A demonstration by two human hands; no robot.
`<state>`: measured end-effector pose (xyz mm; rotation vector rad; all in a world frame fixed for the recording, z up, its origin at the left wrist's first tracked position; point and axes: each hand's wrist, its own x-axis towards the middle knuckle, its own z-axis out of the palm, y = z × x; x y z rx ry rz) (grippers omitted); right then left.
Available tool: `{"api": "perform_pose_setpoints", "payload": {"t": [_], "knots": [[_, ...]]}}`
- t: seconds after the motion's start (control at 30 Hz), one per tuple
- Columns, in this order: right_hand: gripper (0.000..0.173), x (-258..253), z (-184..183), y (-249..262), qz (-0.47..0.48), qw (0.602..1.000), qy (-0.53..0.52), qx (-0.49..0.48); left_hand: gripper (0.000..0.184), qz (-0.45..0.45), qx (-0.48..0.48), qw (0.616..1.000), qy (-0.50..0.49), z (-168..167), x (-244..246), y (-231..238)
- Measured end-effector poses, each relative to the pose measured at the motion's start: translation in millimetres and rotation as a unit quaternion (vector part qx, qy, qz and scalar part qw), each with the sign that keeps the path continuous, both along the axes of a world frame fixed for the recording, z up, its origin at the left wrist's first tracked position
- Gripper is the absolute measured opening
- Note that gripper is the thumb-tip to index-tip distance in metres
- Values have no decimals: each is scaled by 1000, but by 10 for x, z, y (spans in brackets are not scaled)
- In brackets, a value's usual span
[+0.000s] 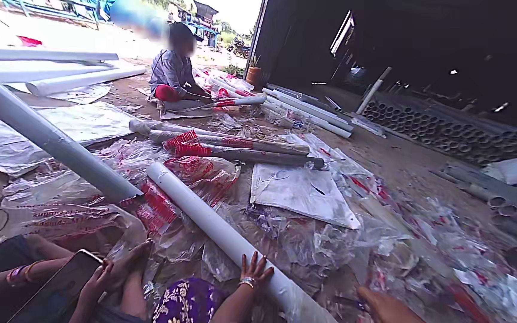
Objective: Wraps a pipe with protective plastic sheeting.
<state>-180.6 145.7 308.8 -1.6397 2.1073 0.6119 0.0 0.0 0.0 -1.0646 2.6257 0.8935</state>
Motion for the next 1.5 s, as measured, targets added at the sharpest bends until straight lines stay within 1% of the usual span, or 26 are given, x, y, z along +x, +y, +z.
{"api": "perform_pose_setpoints", "payload": {"t": [0.03, 0.1, 0.17, 0.23, 0.3, 0.37, 0.43, 0.5, 0.57, 0.6, 0.7, 0.8, 0.87, 0.93, 1.0, 1.07, 1.13, 1.33, 1.43, 1.5], "knots": [[34, -123, -93, -65, -24, 999, 6, 20, 92, -1, 3, 1000, 9, -4, 19, -1], [43, -377, -380, -151, -51, 997, 16, 48, 84, -3, -7, 1000, 10, -32, 22, 7], [61, -485, -745, -167, -51, 996, 12, 71, 84, -11, -15, 1000, -13, -16, 4, -17], [71, -485, -1121, -143, -14, 994, 6, 113, 87, -7, -16, 999, -33, 9, -68, -19], [69, -486, -1489, -84, 42, 989, -28, 136, 97, -2, -20, 999, -50, 19, -164, -43], [61, -465, -1781, 4, 98, 982, -83, 137, 106, -13, -25, 996, -84, 70, -249, -109], [53, -449, -1995, 140, 147, 974, -127, 119, 107, -25, -27, 993, -116, 103, -347, -183], [55, -445, -2152, 340, 162, 972, -146, 89, 106, -26, -34, 992, -120, 131, -440, -246], [57, -478, -2268, 524, 147, 978, -137, 60, 108, -30, -33, 989, -142, 173, -523, -323], [55, -509, -2305, 592, 134, 981, -129, 46, 109, -32, -32, 988, -147, 182, -540, -345], [42, -668, -2300, 675, 96, 991, -90, 18, 110, -39, -30, 987, -152, 194, -565, -352], [42, -837, -2244, 609, 64, 997, -50, -16, 112, -41, -40, 986, -154, 157, -549, -310], [41, -958, -2184, 467, 1, 999, -14, -51, 112, -35, -50, 987, -149, 156, -533, -274], [44, -1082, -2065, 272, -97, 993, 9, -69, 110, -33, -55, 987, -149, 171, -514, -249], [45, -1206, -1880, 85, -196, 980, -13, -43, 112, -35, -58, 985, -155, 177, -505, -231], [51, -1305, -1768, 17, -236, 971, -45, -9, 115, -37, -61, 985, -158, 163, -493, -204], [63, -1290, -1798, 49, -232, 970, -67, 5, 117, -41, -65, 983, -167, 147, -470, -191], [73, -1007, -2127, 202, -169, 972, -159, 43, 117, -40, -58, 985, -155, 132, -458, -195], [81, -975, -2178, 221, -157, 974, -157, 50, 117, -43, -61, 985, -153, 106, -464, -220], [91, -967, -2194, 243, -139, 979, -134, 61, 116, -42, -56, 986, -154, 122, -465, -225]]}}
